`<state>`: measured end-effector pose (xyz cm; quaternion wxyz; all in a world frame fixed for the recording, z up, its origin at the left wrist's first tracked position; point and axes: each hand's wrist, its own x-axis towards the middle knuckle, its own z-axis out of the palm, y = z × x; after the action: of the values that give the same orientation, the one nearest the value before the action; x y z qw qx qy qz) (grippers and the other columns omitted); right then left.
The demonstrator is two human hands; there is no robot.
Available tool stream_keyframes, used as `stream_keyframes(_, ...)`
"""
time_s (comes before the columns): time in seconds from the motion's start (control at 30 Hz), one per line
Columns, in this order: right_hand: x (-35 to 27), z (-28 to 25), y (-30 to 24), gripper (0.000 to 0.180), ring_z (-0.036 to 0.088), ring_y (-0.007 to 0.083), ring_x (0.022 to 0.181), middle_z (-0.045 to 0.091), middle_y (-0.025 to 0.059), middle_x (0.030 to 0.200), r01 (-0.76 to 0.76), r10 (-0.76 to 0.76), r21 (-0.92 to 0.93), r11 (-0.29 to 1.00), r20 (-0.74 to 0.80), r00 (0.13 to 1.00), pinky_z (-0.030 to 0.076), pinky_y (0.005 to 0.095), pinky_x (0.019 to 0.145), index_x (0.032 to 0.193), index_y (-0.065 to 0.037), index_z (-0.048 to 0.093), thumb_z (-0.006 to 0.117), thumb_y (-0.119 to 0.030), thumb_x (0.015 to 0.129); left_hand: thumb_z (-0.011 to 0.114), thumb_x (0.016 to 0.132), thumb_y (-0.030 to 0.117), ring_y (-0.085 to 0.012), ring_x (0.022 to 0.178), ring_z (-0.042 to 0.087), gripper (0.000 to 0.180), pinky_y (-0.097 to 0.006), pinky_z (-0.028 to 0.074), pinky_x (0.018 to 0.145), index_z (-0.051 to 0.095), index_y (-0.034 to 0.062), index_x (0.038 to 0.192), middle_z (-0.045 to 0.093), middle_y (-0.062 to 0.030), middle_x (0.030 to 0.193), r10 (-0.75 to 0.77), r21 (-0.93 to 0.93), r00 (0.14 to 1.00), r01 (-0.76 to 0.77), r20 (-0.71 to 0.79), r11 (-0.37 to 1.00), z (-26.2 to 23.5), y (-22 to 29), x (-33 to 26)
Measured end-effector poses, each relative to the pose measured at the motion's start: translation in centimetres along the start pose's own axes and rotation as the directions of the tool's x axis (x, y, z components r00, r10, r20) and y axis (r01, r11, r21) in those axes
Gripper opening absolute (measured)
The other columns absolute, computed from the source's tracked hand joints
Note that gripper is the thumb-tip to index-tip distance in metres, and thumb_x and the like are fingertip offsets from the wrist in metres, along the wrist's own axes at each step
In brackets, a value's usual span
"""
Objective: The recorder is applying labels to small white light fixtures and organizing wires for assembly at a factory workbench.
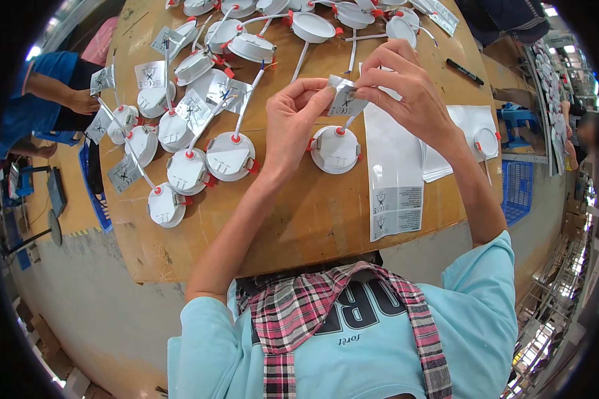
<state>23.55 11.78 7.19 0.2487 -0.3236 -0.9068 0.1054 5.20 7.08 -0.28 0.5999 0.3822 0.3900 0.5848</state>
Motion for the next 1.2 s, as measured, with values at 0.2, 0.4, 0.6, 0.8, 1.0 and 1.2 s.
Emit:
stream_keyframes(0.2, -0.1, -0.1, 0.1, 0.012, 0.049, 0.0212, 0.100, 0.059, -0.0018, 0.090, 0.060, -0.059, 0.067, 0.996, -0.017, 0.998, 0.045, 0.0342, 0.082, 0.086, -0.010, 0.070, 0.074, -0.012, 0.074, 0.062, 0.089, 0.013, -0.0129, 0.077, 0.066, 0.022, -0.027, 0.055, 0.074, 0.064, -0.0044, 0.102, 0.068, -0.0102, 0.089, -0.074, -0.093, 0.997, 0.073, -0.003, 0.993, -0.2, -0.4, 0.5)
stream_keyframes(0.4, -0.1, -0.4, 0.6, 0.014, 0.050, 0.0206, 0.103, 0.061, -0.0026, 0.091, 0.097, -0.100, 0.153, 0.983, 0.011, 0.995, 0.046, 0.0338, 0.085, 0.087, -0.010, 0.070, 0.073, -0.006, 0.073, 0.055, 0.094, 0.023, -0.0161, 0.097, 0.062, 0.034, -0.031, 0.049, 0.088, 0.056, -0.0010, 0.117, 0.064, -0.0107, 0.107, -0.215, -0.387, 0.943, 0.304, 0.256, 0.871, -2.3, -1.2, 1.2)
stream_keyframes(0.6, -1.1, -0.5, 0.5, 0.020, 0.051, 0.0228, 0.106, 0.065, -0.0023, 0.091, 0.074, -0.074, 0.200, 0.977, -0.008, 0.997, 0.045, 0.0348, 0.086, 0.086, -0.010, 0.072, 0.072, 0.001, 0.068, 0.058, 0.091, 0.031, -0.0197, 0.109, 0.058, 0.047, -0.033, 0.045, 0.094, 0.048, -0.0006, 0.124, 0.060, -0.0152, 0.117, -0.207, -0.283, 0.916, 0.311, 0.345, 0.907, -1.7, -1.1, 0.4)
stream_keyframes(0.8, -1.5, -0.6, 0.3, 0.031, 0.051, 0.0227, 0.107, 0.064, -0.0003, 0.099, 0.089, -0.086, 0.099, 0.991, -0.032, 0.996, 0.045, 0.0355, 0.088, 0.099, -0.013, 0.070, 0.073, -0.002, 0.070, 0.068, 0.084, 0.017, -0.0171, 0.096, 0.063, 0.055, -0.032, 0.049, 0.085, 0.040, 0.0008, 0.129, 0.065, -0.0153, 0.106, -0.208, 0.162, 0.903, 0.157, 0.377, 0.974, -0.4, -0.9, -0.6)
stream_keyframes(1.0, -1.9, -2.0, 0.7, 0.055, 0.046, 0.0242, 0.120, 0.056, 0.0043, 0.124, 0.025, 0.028, 0.257, 0.966, -0.202, 0.979, 0.036, 0.0378, 0.102, 0.127, -0.011, 0.054, 0.072, -0.012, 0.074, 0.070, 0.083, 0.017, -0.0157, 0.080, 0.065, 0.045, -0.030, 0.051, 0.076, 0.049, -0.0008, 0.118, 0.069, -0.0121, 0.088, -0.247, 0.113, 0.875, 0.220, 0.416, 0.969, -1.0, 0.1, -0.8)
stream_keyframes(1.2, -2.0, 0.5, 0.8, 0.047, 0.040, 0.0238, 0.125, 0.053, 0.0052, 0.127, -0.125, 0.108, 0.546, 0.828, 0.064, 0.992, 0.029, 0.0374, 0.109, 0.116, -0.010, 0.061, 0.074, -0.019, 0.072, 0.071, 0.082, 0.022, -0.0153, 0.078, 0.064, 0.029, -0.028, 0.051, 0.075, 0.062, -0.0014, 0.097, 0.069, -0.0110, 0.085, -0.348, 0.172, 0.807, 0.303, 0.476, 0.937, -1.1, 0.7, -1.1)
